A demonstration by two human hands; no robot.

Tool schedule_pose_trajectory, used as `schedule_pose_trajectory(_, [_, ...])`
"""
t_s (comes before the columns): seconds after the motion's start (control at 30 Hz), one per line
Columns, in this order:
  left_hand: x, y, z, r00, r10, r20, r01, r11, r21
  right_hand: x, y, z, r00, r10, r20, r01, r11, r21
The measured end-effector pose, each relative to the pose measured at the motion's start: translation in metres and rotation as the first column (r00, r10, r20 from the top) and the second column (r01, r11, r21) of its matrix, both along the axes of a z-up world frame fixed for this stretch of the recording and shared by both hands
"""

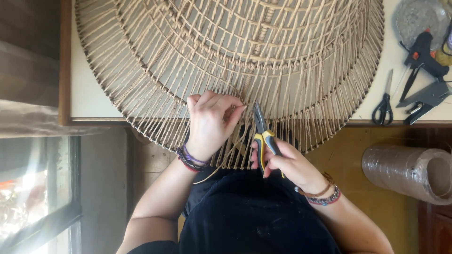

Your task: A person is weaving wicker strands into a large lampshade frame and using pliers to trim the excess material.

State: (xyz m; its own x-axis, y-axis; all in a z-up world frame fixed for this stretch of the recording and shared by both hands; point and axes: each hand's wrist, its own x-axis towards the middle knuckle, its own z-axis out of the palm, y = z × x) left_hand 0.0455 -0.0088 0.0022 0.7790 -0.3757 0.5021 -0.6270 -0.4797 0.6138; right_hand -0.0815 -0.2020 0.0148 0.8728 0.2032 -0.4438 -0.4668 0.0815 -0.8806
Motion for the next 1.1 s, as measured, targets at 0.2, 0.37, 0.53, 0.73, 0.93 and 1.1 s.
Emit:
schedule_pose_trajectory(0.2, [-0.010,0.004,-0.027,0.998,0.054,0.008,-0.055,0.998,0.033,-0.032,-0.030,0.006,0.953,0.302,-0.006,-0.051,0.141,-0.989])
schedule_pose_trajectory(0.37, [-0.037,-0.029,0.000,0.997,0.006,0.071,-0.008,1.000,0.019,-0.069,-0.071,0.018,0.954,0.294,0.062,-0.003,0.216,-0.976])
schedule_pose_trajectory(0.53, [-0.040,-0.046,-0.013,0.983,-0.159,-0.091,0.134,0.964,-0.228,-0.036,-0.070,0.028,0.930,0.360,0.077,-0.203,0.676,-0.709])
schedule_pose_trajectory(0.73, [-0.037,-0.038,-0.030,0.985,0.168,0.025,-0.159,0.964,-0.214,-0.009,-0.069,0.002,0.972,0.234,-0.014,-0.234,0.967,-0.096])
schedule_pose_trajectory(0.93, [-0.032,-0.034,-0.016,0.989,0.124,0.077,-0.120,0.991,-0.061,0.005,-0.068,-0.003,0.971,0.238,-0.024,-0.235,0.967,0.098])
schedule_pose_trajectory(1.1, [-0.027,-0.036,-0.026,0.985,0.133,0.108,-0.139,0.989,0.044,0.011,-0.068,-0.004,0.970,0.243,-0.013,-0.241,0.964,0.113])
